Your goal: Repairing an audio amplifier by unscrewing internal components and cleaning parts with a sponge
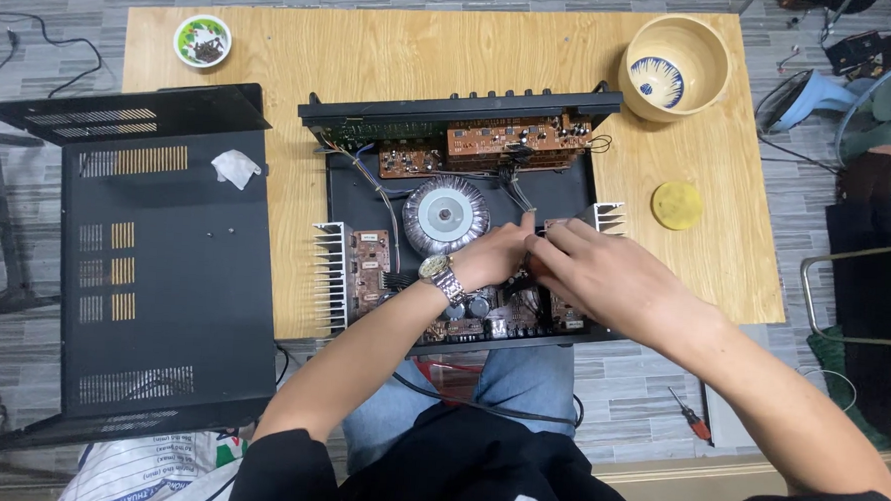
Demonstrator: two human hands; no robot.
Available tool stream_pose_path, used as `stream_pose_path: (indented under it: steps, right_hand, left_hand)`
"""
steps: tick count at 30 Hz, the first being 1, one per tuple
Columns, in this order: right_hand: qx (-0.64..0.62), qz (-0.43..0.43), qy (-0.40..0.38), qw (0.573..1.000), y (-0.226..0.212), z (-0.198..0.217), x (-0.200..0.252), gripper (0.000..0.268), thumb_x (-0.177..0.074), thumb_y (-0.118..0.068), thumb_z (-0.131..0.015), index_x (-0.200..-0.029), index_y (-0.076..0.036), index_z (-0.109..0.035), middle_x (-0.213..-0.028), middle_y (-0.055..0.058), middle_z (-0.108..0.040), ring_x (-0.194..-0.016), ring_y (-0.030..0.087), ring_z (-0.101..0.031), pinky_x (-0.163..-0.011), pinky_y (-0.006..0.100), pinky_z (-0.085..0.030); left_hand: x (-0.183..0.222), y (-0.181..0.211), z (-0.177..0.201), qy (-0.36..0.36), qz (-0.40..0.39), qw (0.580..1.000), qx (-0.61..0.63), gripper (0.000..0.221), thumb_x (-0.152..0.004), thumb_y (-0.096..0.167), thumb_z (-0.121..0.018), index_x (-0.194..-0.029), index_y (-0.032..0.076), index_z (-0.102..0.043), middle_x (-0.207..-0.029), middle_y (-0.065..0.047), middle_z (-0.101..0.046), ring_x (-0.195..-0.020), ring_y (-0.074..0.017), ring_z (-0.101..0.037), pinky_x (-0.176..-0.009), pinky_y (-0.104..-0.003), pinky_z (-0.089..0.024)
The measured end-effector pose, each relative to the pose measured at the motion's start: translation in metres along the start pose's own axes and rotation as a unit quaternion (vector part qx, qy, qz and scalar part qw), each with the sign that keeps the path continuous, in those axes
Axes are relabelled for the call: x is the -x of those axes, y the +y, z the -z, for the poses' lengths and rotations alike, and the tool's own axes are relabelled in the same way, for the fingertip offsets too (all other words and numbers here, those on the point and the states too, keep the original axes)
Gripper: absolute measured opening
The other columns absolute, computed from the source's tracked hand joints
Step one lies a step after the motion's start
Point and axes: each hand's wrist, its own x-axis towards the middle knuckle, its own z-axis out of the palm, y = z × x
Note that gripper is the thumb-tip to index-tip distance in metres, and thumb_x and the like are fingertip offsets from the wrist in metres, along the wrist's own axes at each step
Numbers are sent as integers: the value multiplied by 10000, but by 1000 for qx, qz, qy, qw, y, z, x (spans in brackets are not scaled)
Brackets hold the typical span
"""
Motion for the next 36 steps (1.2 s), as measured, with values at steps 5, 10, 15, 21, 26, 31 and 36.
stream_pose_path:
  steps: [5,10,15,21,26,31,36]
  right_hand:
    - [-41,12,-36,998,2,8,5,319,-912,-209,-592,-1206,-87,-599,-1118,140,-634,-1114,301,-628,-811,384,-596]
    - [38,-50,30,998,-2,-5,3,395,-1000,-510,-483,-1109,-160,-629,-897,128,-698,-786,274,-739,-597,394,-609]
    - [-12,16,67,998,10,-22,0,259,-888,-272,-648,-1095,-126,-594,-813,55,-649,-798,241,-681,-571,316,-569]
    - [-38,-8,51,998,14,-34,2,457,-868,-431,-666,-1182,-105,-601,-882,143,-645,-826,357,-697,-635,468,-596]
    - [33,-74,83,993,1,-33,7,266,-926,-443,-562,-998,-198,-636,-716,83,-702,-645,284,-736,-540,414,-575]
    - [-33,5,57,998,10,-29,4,285,-843,-309,-669,-1053,-123,-615,-941,114,-702,-899,308,-709,-596,400,-594]
    - [-12,-61,-3,998,5,-7,7,363,-920,-432,-608,-1167,-166,-595,-900,116,-660,-847,321,-711,-644,443,-603]
  left_hand:
    - [13,4,0,10,-28,1000,7,552,-878,-41,-467,-1389,-167,-301,-1051,-404,-652,-999,-544,-662,-811,-581,-555]
    - [44,30,20,10,-62,997,47,472,-848,-40,-517,-1280,-212,-437,-1023,-392,-672,-990,-510,-680,-850,-544,-543]
    - [-17,-50,-41,59,-149,986,47,356,-792,-112,-537,-1134,-146,-632,-985,-356,-680,-959,-534,-661,-851,-529,-557]
    - [19,15,2,46,-66,988,129,359,-892,53,-546,-1118,-226,-565,-1011,-385,-671,-995,-497,-673,-852,-534,-534]
    - [5,-21,-24,51,-132,989,43,363,-907,136,-617,-1093,-159,-515,-937,-322,-699,-926,-456,-699,-801,-512,-555]
    - [-18,-32,-33,44,-75,993,76,394,-884,26,-560,-1207,-199,-549,-1048,-394,-665,-994,-548,-653,-828,-564,-559]
    - [0,-9,-13,1,-5,999,-39,524,-821,57,-645,-1280,-41,-412,-1063,-310,-677,-981,-476,-690,-829,-511,-574]
